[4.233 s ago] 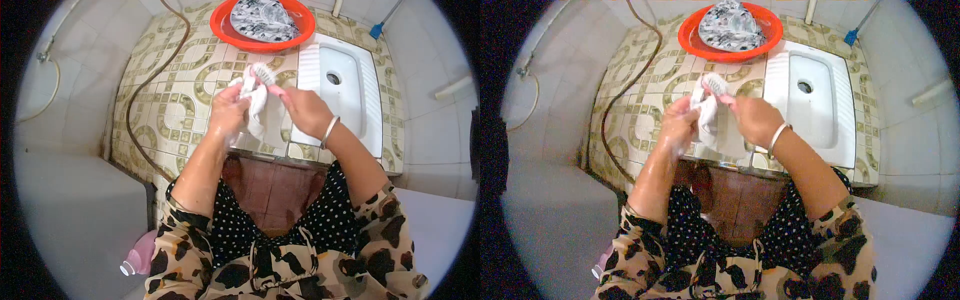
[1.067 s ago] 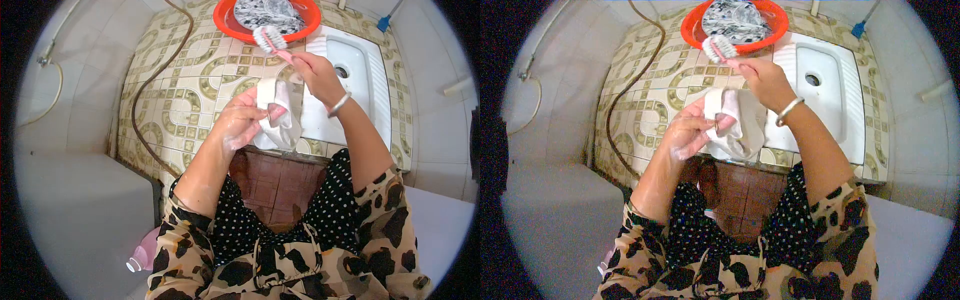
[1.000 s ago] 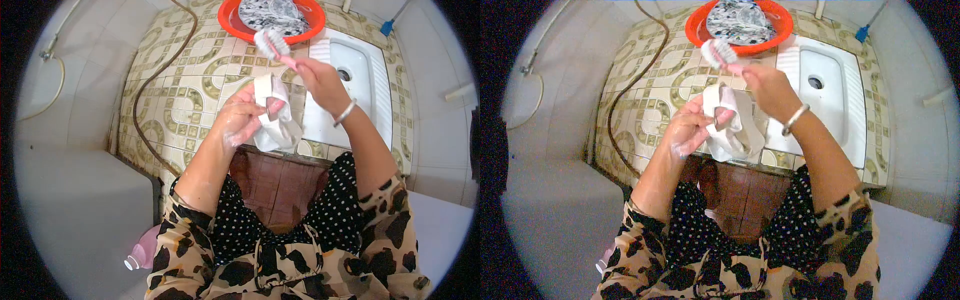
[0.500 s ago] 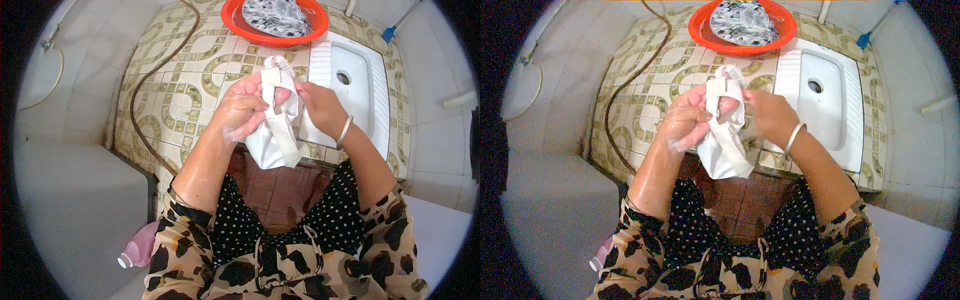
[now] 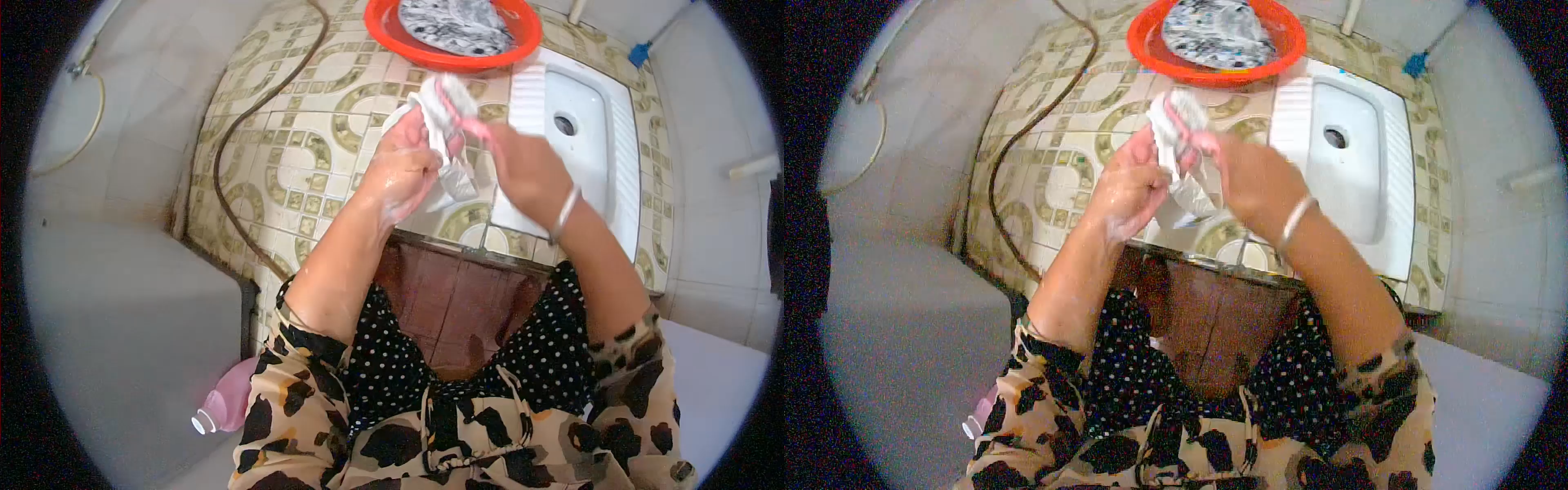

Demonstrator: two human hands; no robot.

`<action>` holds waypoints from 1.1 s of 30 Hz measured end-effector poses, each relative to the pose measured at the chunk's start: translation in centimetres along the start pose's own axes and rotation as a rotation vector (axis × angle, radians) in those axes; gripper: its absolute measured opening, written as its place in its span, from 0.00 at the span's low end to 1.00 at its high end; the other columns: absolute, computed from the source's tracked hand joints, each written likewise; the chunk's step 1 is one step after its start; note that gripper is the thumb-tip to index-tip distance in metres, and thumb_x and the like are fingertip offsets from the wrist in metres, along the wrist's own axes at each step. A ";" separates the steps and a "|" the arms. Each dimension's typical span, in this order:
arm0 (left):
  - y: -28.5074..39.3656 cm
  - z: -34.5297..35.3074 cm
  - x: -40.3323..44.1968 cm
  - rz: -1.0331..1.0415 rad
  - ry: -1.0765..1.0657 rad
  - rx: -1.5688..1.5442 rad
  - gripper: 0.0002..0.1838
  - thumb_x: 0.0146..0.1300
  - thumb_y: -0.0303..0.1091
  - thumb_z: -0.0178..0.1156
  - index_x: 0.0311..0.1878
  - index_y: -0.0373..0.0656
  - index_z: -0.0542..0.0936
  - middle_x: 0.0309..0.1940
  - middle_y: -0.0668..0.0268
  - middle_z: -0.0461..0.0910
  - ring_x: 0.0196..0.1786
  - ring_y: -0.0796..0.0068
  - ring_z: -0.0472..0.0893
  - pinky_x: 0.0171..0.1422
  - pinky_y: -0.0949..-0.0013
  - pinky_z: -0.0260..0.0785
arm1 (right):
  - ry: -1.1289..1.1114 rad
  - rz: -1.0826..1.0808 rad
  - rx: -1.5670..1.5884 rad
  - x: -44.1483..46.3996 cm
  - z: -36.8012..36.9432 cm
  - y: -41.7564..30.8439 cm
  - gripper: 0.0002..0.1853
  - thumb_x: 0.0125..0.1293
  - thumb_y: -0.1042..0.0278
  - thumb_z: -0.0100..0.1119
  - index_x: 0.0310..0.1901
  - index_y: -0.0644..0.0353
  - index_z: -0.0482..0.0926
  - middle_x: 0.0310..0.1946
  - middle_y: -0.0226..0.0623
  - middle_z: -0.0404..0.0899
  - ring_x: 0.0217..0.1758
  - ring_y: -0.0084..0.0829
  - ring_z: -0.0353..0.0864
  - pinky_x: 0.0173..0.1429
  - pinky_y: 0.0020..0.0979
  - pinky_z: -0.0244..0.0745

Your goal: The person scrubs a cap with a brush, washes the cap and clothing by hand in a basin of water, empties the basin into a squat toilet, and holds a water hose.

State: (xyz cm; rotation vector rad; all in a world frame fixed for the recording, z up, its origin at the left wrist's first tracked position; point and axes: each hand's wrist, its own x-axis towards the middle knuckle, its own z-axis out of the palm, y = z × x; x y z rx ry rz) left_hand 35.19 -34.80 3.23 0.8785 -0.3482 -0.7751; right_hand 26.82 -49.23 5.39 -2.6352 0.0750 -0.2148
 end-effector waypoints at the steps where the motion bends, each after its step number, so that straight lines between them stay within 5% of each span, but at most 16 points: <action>1: -0.4 0.4 0.1 -0.009 -0.015 -0.006 0.34 0.33 0.07 0.37 0.52 0.36 0.63 0.44 0.61 0.69 0.49 0.73 0.70 0.55 0.73 0.63 | 0.051 -0.003 -0.037 0.9 -0.4 0.4 0.11 0.60 0.66 0.42 0.42 0.57 0.70 0.23 0.52 0.73 0.26 0.51 0.72 0.29 0.45 0.66; 5: 0.8 -0.2 0.3 -0.027 0.140 -0.101 0.33 0.34 0.06 0.38 0.50 0.37 0.65 0.42 0.62 0.70 0.46 0.69 0.72 0.53 0.71 0.64 | -0.122 -0.015 -0.015 -2.1 -1.6 -3.0 0.10 0.59 0.67 0.40 0.37 0.59 0.70 0.21 0.47 0.74 0.27 0.48 0.74 0.31 0.45 0.68; 9: -0.6 1.1 0.2 -0.020 -0.025 -0.130 0.33 0.35 0.07 0.39 0.52 0.38 0.64 0.42 0.61 0.70 0.45 0.68 0.73 0.52 0.70 0.64 | 0.003 0.035 0.070 0.1 -1.0 -1.0 0.10 0.58 0.66 0.39 0.36 0.59 0.70 0.22 0.47 0.74 0.28 0.46 0.75 0.32 0.43 0.69; 15: 1.2 -1.1 -0.3 -0.002 -0.041 -0.260 0.37 0.33 0.10 0.41 0.55 0.38 0.61 0.46 0.59 0.69 0.51 0.63 0.69 0.58 0.66 0.61 | -0.088 -0.065 0.065 -1.6 -2.4 -3.3 0.14 0.58 0.65 0.39 0.45 0.54 0.70 0.28 0.46 0.75 0.31 0.45 0.75 0.34 0.42 0.68; 16: 1.5 -1.7 0.0 -0.037 -0.212 -0.372 0.33 0.37 0.21 0.48 0.55 0.37 0.61 0.45 0.55 0.69 0.51 0.57 0.69 0.58 0.58 0.59 | -0.152 -0.021 0.056 -1.6 -2.6 -3.5 0.14 0.59 0.65 0.39 0.45 0.54 0.70 0.28 0.46 0.75 0.31 0.46 0.74 0.33 0.43 0.68; 17: 1.0 -1.9 -0.3 -0.051 -0.204 -0.375 0.33 0.37 0.21 0.48 0.55 0.37 0.61 0.45 0.55 0.69 0.51 0.57 0.69 0.58 0.58 0.59 | -0.219 0.041 0.049 -2.1 -2.4 -3.5 0.14 0.59 0.65 0.39 0.45 0.53 0.70 0.29 0.47 0.75 0.31 0.47 0.74 0.33 0.44 0.68; 19: 0.9 0.1 0.0 -0.110 -0.283 -0.601 0.31 0.41 0.35 0.51 0.53 0.35 0.62 0.45 0.51 0.68 0.51 0.52 0.68 0.57 0.51 0.56 | -0.107 -0.015 0.016 -0.5 -1.5 -1.7 0.13 0.59 0.64 0.40 0.44 0.54 0.70 0.26 0.47 0.75 0.30 0.47 0.74 0.32 0.44 0.68; 20: 1.0 1.0 0.2 -0.085 -0.298 -0.472 0.32 0.44 0.45 0.50 0.51 0.35 0.63 0.47 0.51 0.68 0.51 0.51 0.67 0.57 0.49 0.56 | -0.045 0.004 0.032 0.2 -0.8 -0.7 0.13 0.58 0.64 0.41 0.44 0.54 0.70 0.26 0.47 0.75 0.30 0.47 0.75 0.32 0.44 0.68; 24: 1.8 -0.2 0.1 -0.088 -0.188 -0.632 0.32 0.47 0.52 0.50 0.51 0.36 0.64 0.48 0.52 0.67 0.51 0.53 0.67 0.57 0.50 0.56 | -0.107 0.005 0.023 -2.6 -1.6 -3.4 0.13 0.57 0.63 0.42 0.41 0.59 0.70 0.25 0.49 0.75 0.30 0.48 0.75 0.34 0.44 0.69; 26: 2.0 -0.4 -0.2 -0.115 0.063 -0.597 0.33 0.52 0.56 0.43 0.51 0.36 0.64 0.47 0.53 0.69 0.51 0.56 0.68 0.56 0.48 0.56 | -0.181 0.014 -0.036 -2.7 -1.3 -3.6 0.11 0.57 0.64 0.41 0.35 0.62 0.69 0.24 0.51 0.75 0.28 0.49 0.76 0.32 0.45 0.70; 29: 0.0 1.3 -0.2 -0.243 -0.135 -0.638 0.33 0.55 0.57 0.37 0.51 0.37 0.65 0.46 0.54 0.69 0.51 0.58 0.68 0.56 0.49 0.56 | 0.026 0.031 -0.058 0.6 -0.2 -0.9 0.08 0.57 0.67 0.47 0.36 0.61 0.67 0.21 0.53 0.73 0.26 0.51 0.73 0.30 0.45 0.67; 33: 0.1 2.3 -0.1 -0.242 -0.035 -0.591 0.34 0.57 0.61 0.34 0.51 0.37 0.65 0.45 0.55 0.70 0.50 0.58 0.68 0.55 0.49 0.58 | 0.003 0.036 0.078 0.1 -0.4 -0.2 0.11 0.57 0.64 0.40 0.32 0.63 0.68 0.23 0.52 0.74 0.27 0.49 0.75 0.31 0.46 0.68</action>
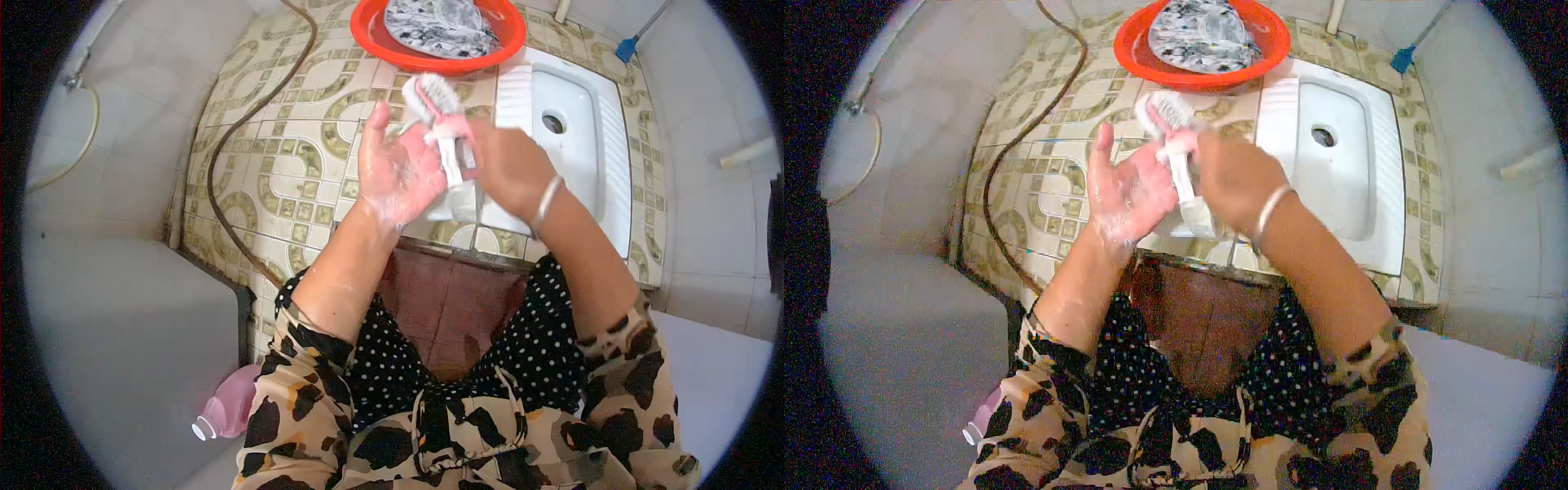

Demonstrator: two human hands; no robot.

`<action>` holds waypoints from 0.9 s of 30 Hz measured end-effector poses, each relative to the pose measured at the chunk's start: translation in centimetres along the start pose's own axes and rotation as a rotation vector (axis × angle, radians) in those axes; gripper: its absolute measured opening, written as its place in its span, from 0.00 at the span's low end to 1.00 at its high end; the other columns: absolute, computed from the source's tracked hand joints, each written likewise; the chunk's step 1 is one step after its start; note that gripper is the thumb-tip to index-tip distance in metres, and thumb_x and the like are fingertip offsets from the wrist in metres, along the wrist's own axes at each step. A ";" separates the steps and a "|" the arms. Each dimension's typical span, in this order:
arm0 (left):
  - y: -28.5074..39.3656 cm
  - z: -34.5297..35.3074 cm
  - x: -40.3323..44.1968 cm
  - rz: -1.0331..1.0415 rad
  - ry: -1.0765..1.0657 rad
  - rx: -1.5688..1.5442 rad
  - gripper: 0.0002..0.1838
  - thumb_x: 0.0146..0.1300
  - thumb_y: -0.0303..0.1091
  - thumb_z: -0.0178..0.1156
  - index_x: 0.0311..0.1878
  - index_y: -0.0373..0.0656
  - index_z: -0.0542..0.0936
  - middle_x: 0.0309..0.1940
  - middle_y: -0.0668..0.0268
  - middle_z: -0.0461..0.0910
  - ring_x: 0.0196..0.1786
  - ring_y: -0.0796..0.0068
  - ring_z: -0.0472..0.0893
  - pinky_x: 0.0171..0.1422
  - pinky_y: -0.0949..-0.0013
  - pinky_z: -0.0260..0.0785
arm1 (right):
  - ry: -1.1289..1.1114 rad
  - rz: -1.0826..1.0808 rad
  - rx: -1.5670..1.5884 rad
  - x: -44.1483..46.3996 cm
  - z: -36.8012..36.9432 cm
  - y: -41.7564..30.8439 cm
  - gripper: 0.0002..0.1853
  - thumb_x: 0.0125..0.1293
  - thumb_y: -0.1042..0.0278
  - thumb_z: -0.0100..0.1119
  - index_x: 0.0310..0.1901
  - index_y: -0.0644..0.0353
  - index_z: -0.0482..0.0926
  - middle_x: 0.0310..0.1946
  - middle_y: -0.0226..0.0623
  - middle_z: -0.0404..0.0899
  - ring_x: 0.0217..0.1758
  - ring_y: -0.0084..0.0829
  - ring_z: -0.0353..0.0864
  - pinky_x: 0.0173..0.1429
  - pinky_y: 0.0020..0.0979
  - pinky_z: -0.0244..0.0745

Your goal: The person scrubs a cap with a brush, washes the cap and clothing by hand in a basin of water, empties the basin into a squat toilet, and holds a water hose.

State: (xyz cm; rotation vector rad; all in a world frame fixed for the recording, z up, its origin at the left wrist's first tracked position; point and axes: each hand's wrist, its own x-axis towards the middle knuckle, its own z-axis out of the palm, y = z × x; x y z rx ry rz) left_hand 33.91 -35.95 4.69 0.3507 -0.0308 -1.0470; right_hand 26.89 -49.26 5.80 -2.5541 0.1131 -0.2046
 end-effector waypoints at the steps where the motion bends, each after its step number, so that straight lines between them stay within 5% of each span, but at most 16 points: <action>1: 0.5 0.2 -0.2 0.085 0.004 -0.066 0.35 0.56 0.62 0.34 0.51 0.37 0.65 0.43 0.55 0.70 0.49 0.54 0.69 0.54 0.49 0.59 | -0.110 -0.015 -0.122 -1.1 -1.1 -1.9 0.11 0.58 0.64 0.40 0.33 0.63 0.68 0.23 0.52 0.74 0.27 0.49 0.75 0.31 0.46 0.68; 6: 2.2 -1.0 -0.4 0.070 0.044 -0.025 0.40 0.54 0.66 0.34 0.54 0.36 0.61 0.44 0.54 0.69 0.53 0.53 0.67 0.56 0.45 0.56 | -0.185 0.002 -0.094 -1.6 -0.5 -2.0 0.12 0.59 0.65 0.40 0.39 0.62 0.68 0.21 0.50 0.73 0.28 0.48 0.75 0.32 0.46 0.68; 9: 1.2 0.6 -0.3 0.016 -0.076 0.012 0.36 0.56 0.61 0.39 0.52 0.34 0.64 0.49 0.50 0.68 0.50 0.60 0.70 0.57 0.49 0.58 | 0.127 -0.119 -0.122 1.0 -0.8 1.2 0.12 0.59 0.64 0.43 0.41 0.60 0.69 0.23 0.49 0.74 0.29 0.47 0.75 0.34 0.44 0.69; 14: 2.4 -1.2 0.1 -0.022 0.106 0.109 0.25 0.60 0.48 0.45 0.46 0.32 0.69 0.36 0.56 0.76 0.38 0.64 0.76 0.47 0.57 0.68 | 0.089 0.073 0.302 0.7 -1.0 2.7 0.12 0.58 0.64 0.44 0.29 0.65 0.72 0.25 0.49 0.72 0.29 0.48 0.71 0.35 0.41 0.66; 15: 2.3 -1.1 0.0 -0.017 0.221 0.464 0.21 0.57 0.44 0.50 0.42 0.33 0.71 0.33 0.59 0.77 0.33 0.67 0.76 0.42 0.62 0.69 | 0.084 0.075 0.305 0.8 -0.8 2.8 0.12 0.58 0.64 0.44 0.29 0.65 0.72 0.25 0.49 0.72 0.29 0.48 0.71 0.35 0.41 0.66; 17: 1.5 -0.6 -0.4 0.034 0.448 0.965 0.10 0.47 0.34 0.62 0.27 0.37 0.75 0.25 0.65 0.77 0.24 0.73 0.75 0.28 0.70 0.68 | -0.088 0.118 0.460 0.7 -0.4 3.2 0.11 0.61 0.66 0.43 0.33 0.65 0.73 0.14 0.23 0.61 0.17 0.14 0.56 0.21 0.22 0.56; 18: 1.7 -1.4 -0.5 0.028 0.444 0.969 0.10 0.47 0.34 0.62 0.27 0.37 0.75 0.25 0.65 0.77 0.24 0.73 0.75 0.28 0.70 0.68 | -0.083 0.124 0.462 0.7 -0.1 3.6 0.11 0.61 0.66 0.43 0.33 0.65 0.73 0.14 0.23 0.61 0.17 0.14 0.56 0.21 0.22 0.56; 20: 2.3 -3.7 -0.4 0.232 0.380 1.664 0.08 0.40 0.31 0.62 0.18 0.40 0.73 0.24 0.63 0.77 0.21 0.71 0.74 0.26 0.68 0.65 | -0.086 0.116 0.367 0.7 0.4 4.6 0.11 0.61 0.67 0.43 0.33 0.64 0.73 0.13 0.22 0.60 0.16 0.14 0.55 0.19 0.21 0.53; 21: 2.3 -2.6 -0.7 0.246 0.511 1.902 0.07 0.35 0.27 0.59 0.13 0.39 0.70 0.21 0.61 0.75 0.21 0.69 0.73 0.27 0.67 0.63 | -0.083 0.117 0.365 0.7 0.2 4.5 0.11 0.61 0.67 0.43 0.33 0.64 0.73 0.13 0.22 0.60 0.16 0.14 0.55 0.19 0.21 0.53; 22: 2.4 -2.7 -0.7 0.247 0.510 1.903 0.07 0.35 0.27 0.59 0.13 0.39 0.70 0.21 0.61 0.75 0.21 0.69 0.73 0.27 0.67 0.63 | -0.096 0.168 0.400 0.6 -0.1 4.3 0.11 0.61 0.66 0.43 0.33 0.64 0.73 0.13 0.22 0.59 0.15 0.14 0.54 0.18 0.20 0.53; 24: 2.6 -3.3 -0.8 0.804 0.325 2.334 0.06 0.35 0.26 0.56 0.13 0.37 0.69 0.20 0.59 0.72 0.22 0.66 0.72 0.28 0.67 0.64 | -0.110 0.217 0.436 0.4 -0.5 3.7 0.11 0.61 0.66 0.43 0.33 0.64 0.73 0.12 0.21 0.59 0.14 0.14 0.54 0.17 0.20 0.52; 27: 2.8 -3.6 -0.8 0.659 0.183 1.985 0.05 0.37 0.26 0.55 0.15 0.36 0.70 0.20 0.61 0.74 0.24 0.70 0.72 0.29 0.69 0.64 | -0.122 0.233 0.472 0.2 -0.8 3.1 0.11 0.61 0.66 0.43 0.34 0.64 0.73 0.12 0.21 0.58 0.13 0.14 0.53 0.16 0.20 0.51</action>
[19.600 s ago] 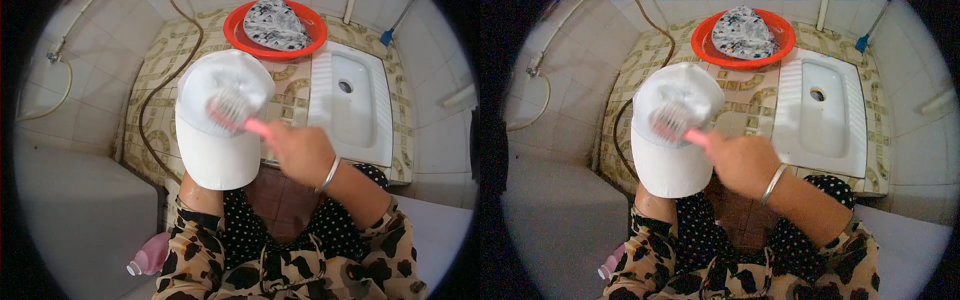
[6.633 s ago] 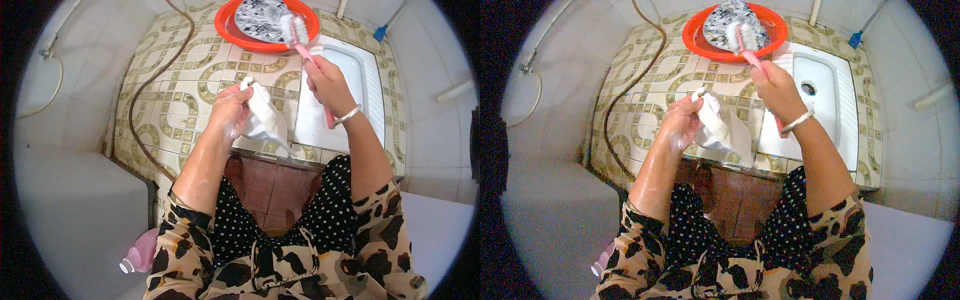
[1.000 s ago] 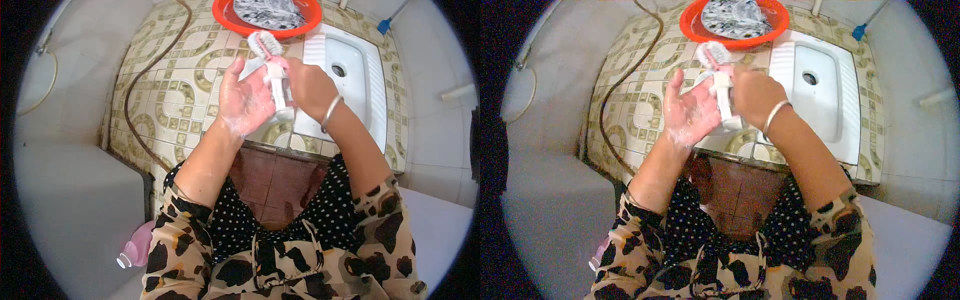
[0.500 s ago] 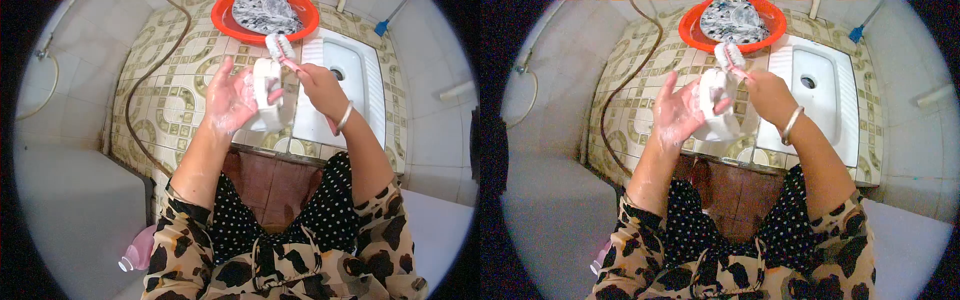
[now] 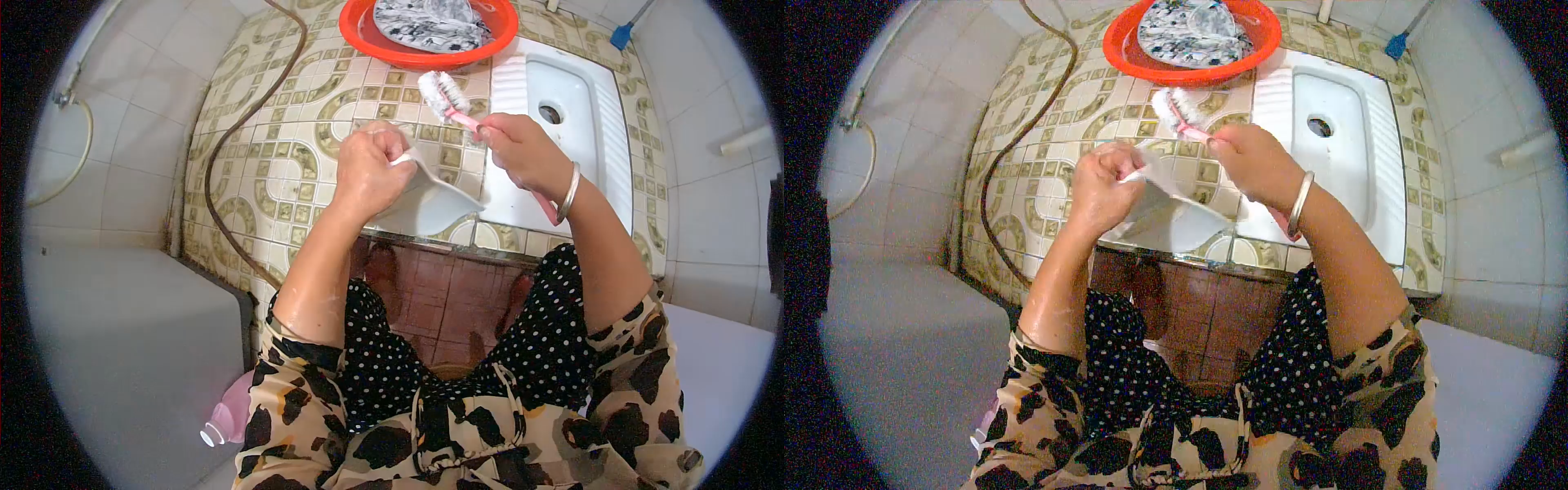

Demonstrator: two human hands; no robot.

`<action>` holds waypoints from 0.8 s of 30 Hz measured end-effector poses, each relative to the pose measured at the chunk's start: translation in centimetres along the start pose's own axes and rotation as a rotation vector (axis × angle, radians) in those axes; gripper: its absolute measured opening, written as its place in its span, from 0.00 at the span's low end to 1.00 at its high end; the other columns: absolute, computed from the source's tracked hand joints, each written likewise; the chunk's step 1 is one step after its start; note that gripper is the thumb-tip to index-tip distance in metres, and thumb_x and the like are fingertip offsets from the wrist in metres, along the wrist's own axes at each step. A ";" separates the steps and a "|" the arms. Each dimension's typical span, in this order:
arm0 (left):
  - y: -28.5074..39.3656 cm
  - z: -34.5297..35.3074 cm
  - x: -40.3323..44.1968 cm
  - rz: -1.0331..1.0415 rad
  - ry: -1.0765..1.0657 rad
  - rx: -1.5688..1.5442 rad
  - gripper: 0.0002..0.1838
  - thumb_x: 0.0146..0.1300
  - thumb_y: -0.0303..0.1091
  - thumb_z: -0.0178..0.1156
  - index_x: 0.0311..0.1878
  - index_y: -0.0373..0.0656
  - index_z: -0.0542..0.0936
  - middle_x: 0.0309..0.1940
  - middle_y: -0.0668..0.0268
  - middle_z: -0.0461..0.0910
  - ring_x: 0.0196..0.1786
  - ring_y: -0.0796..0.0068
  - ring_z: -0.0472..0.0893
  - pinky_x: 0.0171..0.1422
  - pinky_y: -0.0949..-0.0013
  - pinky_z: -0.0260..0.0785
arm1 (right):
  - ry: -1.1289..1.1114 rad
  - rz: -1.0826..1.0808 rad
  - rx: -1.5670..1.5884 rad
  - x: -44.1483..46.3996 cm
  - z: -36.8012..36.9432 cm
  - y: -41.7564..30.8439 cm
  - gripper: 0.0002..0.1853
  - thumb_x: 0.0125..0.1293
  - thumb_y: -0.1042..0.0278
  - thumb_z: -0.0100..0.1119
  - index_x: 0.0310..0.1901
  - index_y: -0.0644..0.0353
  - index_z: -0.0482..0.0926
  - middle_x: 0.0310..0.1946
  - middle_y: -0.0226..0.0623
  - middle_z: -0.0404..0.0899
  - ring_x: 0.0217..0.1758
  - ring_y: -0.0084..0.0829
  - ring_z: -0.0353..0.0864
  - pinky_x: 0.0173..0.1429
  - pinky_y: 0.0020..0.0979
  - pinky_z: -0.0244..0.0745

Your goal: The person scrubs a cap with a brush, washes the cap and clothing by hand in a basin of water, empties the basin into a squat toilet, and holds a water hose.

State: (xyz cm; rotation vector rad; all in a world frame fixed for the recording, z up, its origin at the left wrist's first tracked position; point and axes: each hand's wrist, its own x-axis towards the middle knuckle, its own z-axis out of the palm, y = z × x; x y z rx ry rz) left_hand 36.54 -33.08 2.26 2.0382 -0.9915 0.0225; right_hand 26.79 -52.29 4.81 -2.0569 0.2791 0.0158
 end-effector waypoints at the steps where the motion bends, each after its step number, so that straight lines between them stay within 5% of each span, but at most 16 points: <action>1: -0.1 0.1 0.0 0.001 -0.002 0.000 0.05 0.37 0.26 0.55 0.15 0.36 0.70 0.20 0.61 0.74 0.24 0.70 0.72 0.29 0.69 0.64 | -0.027 0.015 0.037 -0.1 0.0 -0.2 0.11 0.61 0.65 0.43 0.34 0.64 0.73 0.11 0.21 0.58 0.12 0.13 0.53 0.15 0.20 0.50; 3: -0.3 0.5 -0.1 -0.385 -0.077 -0.525 0.04 0.39 0.26 0.55 0.17 0.36 0.71 0.20 0.63 0.75 0.24 0.74 0.72 0.28 0.69 0.64 | -0.052 0.029 0.075 -0.2 -0.2 -0.2 0.11 0.62 0.65 0.42 0.35 0.64 0.72 0.11 0.20 0.58 0.11 0.13 0.53 0.14 0.19 0.49; 4: -0.5 0.4 0.0 -0.383 -0.079 -0.523 0.04 0.39 0.26 0.55 0.17 0.36 0.71 0.20 0.63 0.75 0.24 0.74 0.72 0.28 0.69 0.64 | -0.051 0.031 0.093 -0.2 -0.3 -0.1 0.11 0.62 0.65 0.42 0.35 0.64 0.72 0.11 0.20 0.58 0.11 0.13 0.52 0.14 0.19 0.48; 6: -1.0 -0.3 0.5 -0.745 -0.123 -0.506 0.08 0.39 0.27 0.56 0.14 0.39 0.67 0.17 0.65 0.72 0.20 0.74 0.71 0.24 0.71 0.62 | -0.047 0.029 0.112 -0.4 -0.5 0.0 0.12 0.62 0.65 0.42 0.35 0.64 0.72 0.11 0.20 0.58 0.11 0.12 0.52 0.13 0.18 0.47; 10: -1.1 -1.0 0.9 -0.795 0.003 -0.188 0.06 0.41 0.29 0.57 0.22 0.36 0.74 0.18 0.60 0.75 0.24 0.74 0.74 0.29 0.70 0.66 | -0.084 0.061 0.137 -1.0 -0.6 -0.2 0.11 0.62 0.66 0.41 0.35 0.64 0.72 0.11 0.19 0.56 0.10 0.12 0.51 0.12 0.18 0.45; 12: -2.1 -0.9 0.8 -0.627 0.052 0.181 0.10 0.40 0.32 0.59 0.27 0.37 0.74 0.20 0.59 0.75 0.26 0.71 0.76 0.30 0.70 0.67 | -0.106 0.057 0.149 -1.4 -0.5 -0.3 0.11 0.62 0.66 0.41 0.35 0.64 0.72 0.11 0.19 0.56 0.09 0.12 0.50 0.12 0.18 0.45; 16: -3.2 -0.1 0.5 -0.578 0.067 0.180 0.14 0.43 0.32 0.58 0.33 0.35 0.73 0.25 0.57 0.77 0.29 0.69 0.77 0.31 0.70 0.68 | -0.243 0.084 0.140 -1.9 -0.8 -0.5 0.11 0.62 0.67 0.40 0.35 0.64 0.71 0.10 0.19 0.55 0.09 0.12 0.50 0.12 0.18 0.46; 18: -1.5 -0.2 0.6 -0.924 0.011 -0.691 0.15 0.49 0.30 0.54 0.41 0.34 0.70 0.33 0.58 0.76 0.34 0.68 0.76 0.36 0.68 0.70 | -0.278 0.095 0.140 -1.9 -1.0 0.0 0.11 0.62 0.67 0.40 0.35 0.64 0.71 0.10 0.19 0.55 0.09 0.12 0.50 0.13 0.18 0.46; 21: -0.5 0.3 0.6 -1.006 -0.015 -0.972 0.15 0.53 0.25 0.50 0.46 0.33 0.69 0.37 0.57 0.75 0.37 0.64 0.77 0.41 0.63 0.72 | -0.190 0.097 0.098 -1.4 -1.1 0.9 0.10 0.63 0.66 0.40 0.35 0.63 0.71 0.10 0.19 0.54 0.09 0.11 0.48 0.13 0.18 0.45; 24: -1.9 1.3 0.1 -0.938 -0.108 -1.221 0.17 0.52 0.19 0.46 0.48 0.31 0.66 0.41 0.53 0.73 0.41 0.61 0.76 0.47 0.60 0.71 | -0.139 0.078 0.028 -1.2 -0.9 1.4 0.11 0.62 0.66 0.41 0.35 0.65 0.71 0.10 0.27 0.61 0.09 0.20 0.56 0.15 0.23 0.53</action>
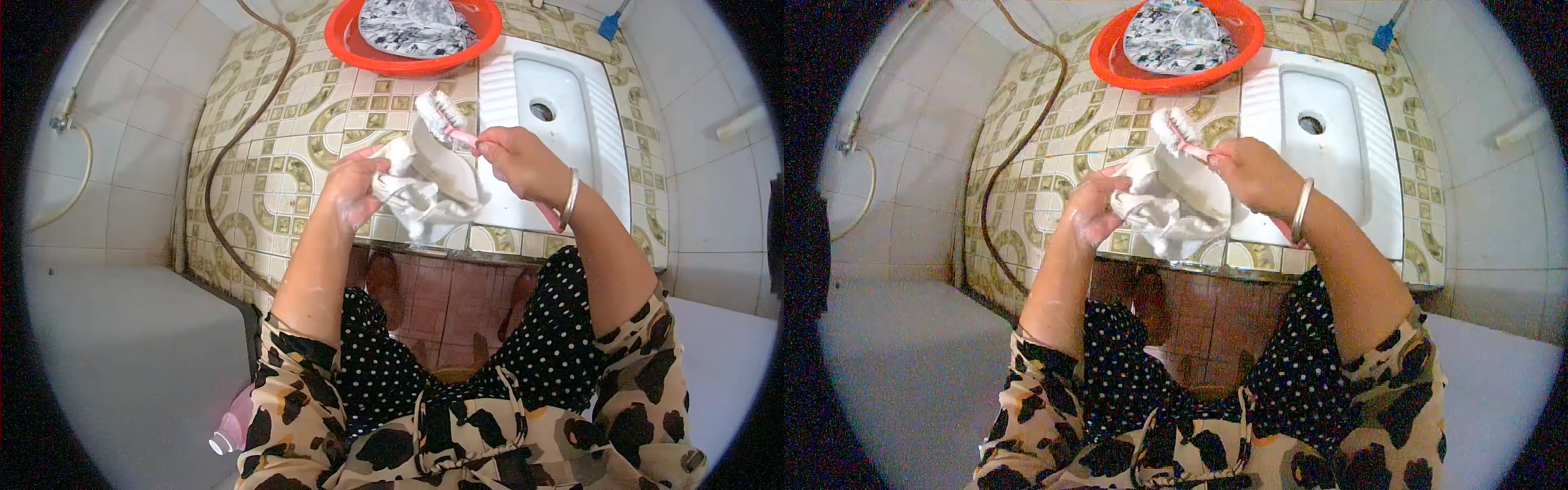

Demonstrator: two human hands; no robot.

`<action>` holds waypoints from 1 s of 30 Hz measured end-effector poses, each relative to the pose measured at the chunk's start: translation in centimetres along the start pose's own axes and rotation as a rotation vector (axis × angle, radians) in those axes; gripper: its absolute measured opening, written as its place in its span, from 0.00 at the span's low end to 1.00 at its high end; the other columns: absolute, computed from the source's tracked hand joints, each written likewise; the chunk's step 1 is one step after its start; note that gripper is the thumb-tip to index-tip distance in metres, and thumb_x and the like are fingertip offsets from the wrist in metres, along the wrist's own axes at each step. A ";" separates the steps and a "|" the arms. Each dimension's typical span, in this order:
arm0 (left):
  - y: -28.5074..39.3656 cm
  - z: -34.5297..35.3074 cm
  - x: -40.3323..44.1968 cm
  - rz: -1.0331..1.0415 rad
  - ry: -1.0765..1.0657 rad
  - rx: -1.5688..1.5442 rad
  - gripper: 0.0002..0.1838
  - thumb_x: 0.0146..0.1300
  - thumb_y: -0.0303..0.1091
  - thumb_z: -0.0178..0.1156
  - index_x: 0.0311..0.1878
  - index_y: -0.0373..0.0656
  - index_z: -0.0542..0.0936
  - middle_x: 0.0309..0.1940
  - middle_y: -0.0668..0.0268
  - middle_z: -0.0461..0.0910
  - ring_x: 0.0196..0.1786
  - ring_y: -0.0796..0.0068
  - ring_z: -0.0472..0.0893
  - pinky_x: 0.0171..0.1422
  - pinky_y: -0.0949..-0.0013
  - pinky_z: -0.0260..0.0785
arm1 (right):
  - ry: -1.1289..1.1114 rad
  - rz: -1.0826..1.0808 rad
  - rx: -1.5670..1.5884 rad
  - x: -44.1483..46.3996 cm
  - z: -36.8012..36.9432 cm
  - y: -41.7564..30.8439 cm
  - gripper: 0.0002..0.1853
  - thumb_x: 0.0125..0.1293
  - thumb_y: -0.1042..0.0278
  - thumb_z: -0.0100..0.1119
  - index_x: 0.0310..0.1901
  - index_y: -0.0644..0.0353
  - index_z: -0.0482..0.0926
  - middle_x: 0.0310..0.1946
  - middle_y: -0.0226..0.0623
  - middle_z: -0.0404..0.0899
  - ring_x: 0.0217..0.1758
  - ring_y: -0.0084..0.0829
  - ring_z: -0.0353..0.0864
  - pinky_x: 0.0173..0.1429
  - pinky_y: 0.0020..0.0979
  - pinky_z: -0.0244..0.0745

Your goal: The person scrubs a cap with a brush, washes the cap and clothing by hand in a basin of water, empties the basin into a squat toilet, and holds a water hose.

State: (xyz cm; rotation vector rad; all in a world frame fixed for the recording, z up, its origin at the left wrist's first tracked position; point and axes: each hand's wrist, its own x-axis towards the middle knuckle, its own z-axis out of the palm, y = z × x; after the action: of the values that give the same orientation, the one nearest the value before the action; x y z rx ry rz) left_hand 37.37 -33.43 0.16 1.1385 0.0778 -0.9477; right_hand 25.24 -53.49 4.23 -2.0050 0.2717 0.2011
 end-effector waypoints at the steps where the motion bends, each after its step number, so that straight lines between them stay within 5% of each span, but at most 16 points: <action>1: -0.3 -0.2 0.4 0.013 -0.059 -0.127 0.18 0.52 0.16 0.45 0.49 0.29 0.64 0.42 0.50 0.71 0.42 0.58 0.76 0.47 0.59 0.71 | 0.119 -0.205 -0.146 0.5 0.9 1.1 0.11 0.61 0.65 0.42 0.35 0.65 0.71 0.13 0.35 0.65 0.12 0.29 0.62 0.20 0.29 0.59; 3: -1.0 0.4 0.6 0.024 -0.120 -0.177 0.20 0.51 0.15 0.44 0.50 0.31 0.63 0.43 0.51 0.71 0.45 0.57 0.74 0.48 0.58 0.70 | 0.240 -0.415 -0.304 -0.1 2.6 1.2 0.13 0.59 0.65 0.44 0.36 0.67 0.70 0.24 0.57 0.72 0.28 0.51 0.73 0.37 0.43 0.67; 5: -1.5 1.6 -0.2 0.103 -0.154 -0.336 0.21 0.50 0.15 0.43 0.51 0.33 0.63 0.44 0.52 0.70 0.45 0.57 0.74 0.48 0.58 0.70 | 0.070 -0.196 -0.445 -1.9 5.2 -1.8 0.12 0.59 0.66 0.43 0.36 0.66 0.70 0.25 0.58 0.73 0.30 0.49 0.75 0.37 0.44 0.68; 8: -0.9 3.2 -1.6 0.092 -0.240 -0.305 0.27 0.41 0.15 0.42 0.51 0.35 0.64 0.46 0.54 0.69 0.47 0.59 0.72 0.51 0.57 0.67 | 0.203 -0.066 -0.519 0.8 3.3 -2.1 0.10 0.58 0.69 0.41 0.37 0.63 0.71 0.25 0.51 0.75 0.30 0.49 0.76 0.36 0.45 0.70; 10: -0.9 2.7 -1.3 0.116 -0.318 -0.384 0.34 0.32 0.15 0.41 0.53 0.35 0.63 0.46 0.54 0.69 0.49 0.59 0.71 0.55 0.57 0.64 | 0.181 -0.149 -0.515 -0.1 3.6 -2.9 0.11 0.59 0.69 0.40 0.38 0.62 0.71 0.23 0.52 0.75 0.29 0.49 0.76 0.35 0.45 0.70; 15: -0.4 2.1 -2.1 0.230 -0.217 -0.345 0.34 0.33 0.15 0.42 0.53 0.33 0.63 0.48 0.54 0.69 0.50 0.60 0.71 0.57 0.60 0.62 | 0.193 -0.222 -0.500 -0.3 5.1 -2.3 0.09 0.60 0.66 0.42 0.32 0.64 0.67 0.19 0.52 0.72 0.24 0.49 0.74 0.29 0.45 0.67; 19: -0.1 2.9 -1.9 0.233 -0.369 -0.351 0.34 0.33 0.14 0.42 0.53 0.32 0.64 0.47 0.54 0.69 0.52 0.60 0.70 0.57 0.59 0.63 | 0.277 -0.171 -0.437 1.6 4.0 -1.0 0.10 0.60 0.70 0.40 0.40 0.62 0.70 0.20 0.52 0.72 0.24 0.50 0.73 0.30 0.44 0.68; 21: 0.1 1.9 -1.8 0.234 -0.220 -0.348 0.35 0.33 0.14 0.42 0.55 0.32 0.61 0.49 0.53 0.68 0.52 0.60 0.70 0.57 0.59 0.63 | 0.255 -0.328 -0.498 -0.2 5.4 -2.3 0.11 0.59 0.71 0.40 0.41 0.60 0.71 0.21 0.52 0.73 0.24 0.50 0.73 0.29 0.43 0.68; 30: -1.6 -0.3 -0.5 0.229 -0.243 -0.299 0.36 0.33 0.16 0.40 0.56 0.31 0.60 0.50 0.51 0.67 0.52 0.58 0.70 0.59 0.58 0.61 | 0.090 -0.074 -0.657 3.1 1.9 4.5 0.14 0.57 0.66 0.44 0.26 0.68 0.75 0.25 0.56 0.74 0.31 0.51 0.75 0.38 0.43 0.70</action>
State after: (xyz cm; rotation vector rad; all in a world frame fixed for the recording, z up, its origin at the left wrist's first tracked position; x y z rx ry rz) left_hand 36.11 -33.09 -0.92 0.7338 -0.1033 -0.8311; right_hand 26.89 -53.94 -1.26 -2.6752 0.2016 0.1651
